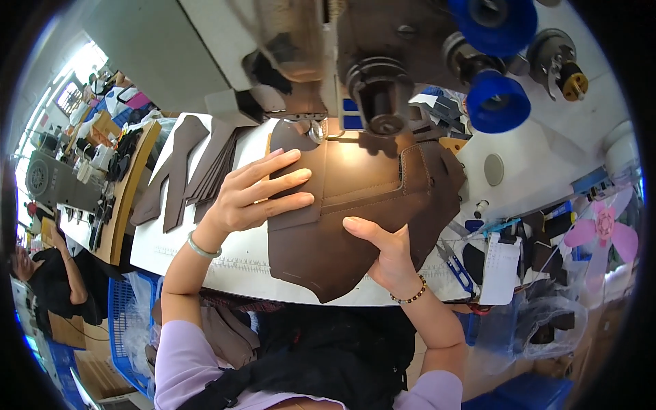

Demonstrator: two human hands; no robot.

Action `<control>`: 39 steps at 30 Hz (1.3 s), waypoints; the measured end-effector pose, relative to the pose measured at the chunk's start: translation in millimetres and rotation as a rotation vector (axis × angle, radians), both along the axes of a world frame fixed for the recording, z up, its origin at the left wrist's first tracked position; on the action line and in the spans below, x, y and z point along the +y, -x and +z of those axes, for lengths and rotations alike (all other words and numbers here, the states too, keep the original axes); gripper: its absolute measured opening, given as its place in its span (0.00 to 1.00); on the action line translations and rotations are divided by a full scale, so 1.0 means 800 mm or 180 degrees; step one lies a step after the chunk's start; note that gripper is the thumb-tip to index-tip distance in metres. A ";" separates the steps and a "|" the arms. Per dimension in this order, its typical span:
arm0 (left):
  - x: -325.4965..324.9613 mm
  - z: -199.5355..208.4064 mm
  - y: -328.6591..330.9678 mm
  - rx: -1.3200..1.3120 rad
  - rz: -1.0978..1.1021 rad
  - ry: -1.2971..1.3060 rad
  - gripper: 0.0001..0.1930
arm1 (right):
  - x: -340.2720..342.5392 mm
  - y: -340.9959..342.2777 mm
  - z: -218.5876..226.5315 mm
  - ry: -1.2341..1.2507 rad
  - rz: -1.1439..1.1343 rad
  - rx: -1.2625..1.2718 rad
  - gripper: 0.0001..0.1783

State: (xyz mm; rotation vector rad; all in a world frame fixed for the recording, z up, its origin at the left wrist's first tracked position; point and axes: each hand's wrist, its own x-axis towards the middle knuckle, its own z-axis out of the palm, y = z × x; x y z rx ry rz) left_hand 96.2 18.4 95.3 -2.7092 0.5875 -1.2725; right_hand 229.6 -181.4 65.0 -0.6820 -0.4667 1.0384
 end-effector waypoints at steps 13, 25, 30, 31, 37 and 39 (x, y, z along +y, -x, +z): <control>-0.006 -0.005 0.004 -0.0010 0.0043 -0.0460 0.12 | 0.000 -0.003 -0.004 0.0125 0.0113 -0.0098 0.26; -0.010 -0.002 -0.008 -0.0393 -0.0181 -0.0542 0.08 | -0.001 -0.003 -0.001 0.0135 0.0055 0.0189 0.15; -0.012 0.001 -0.006 -0.0387 -0.0134 -0.0521 0.08 | 0.002 0.000 -0.002 0.0149 -0.0080 0.0262 0.14; -0.012 0.001 -0.006 -0.0386 -0.0132 -0.0521 0.08 | 0.003 0.003 0.000 0.0137 -0.0206 0.0347 0.14; -0.019 0.007 -0.001 -0.0346 -0.0124 -0.0472 0.08 | 0.010 0.011 -0.003 -0.0023 -0.0789 -0.0365 0.16; -0.019 0.006 -0.001 -0.0401 -0.0130 -0.0481 0.09 | 0.010 0.008 -0.007 -0.0040 -0.0750 -0.0399 0.16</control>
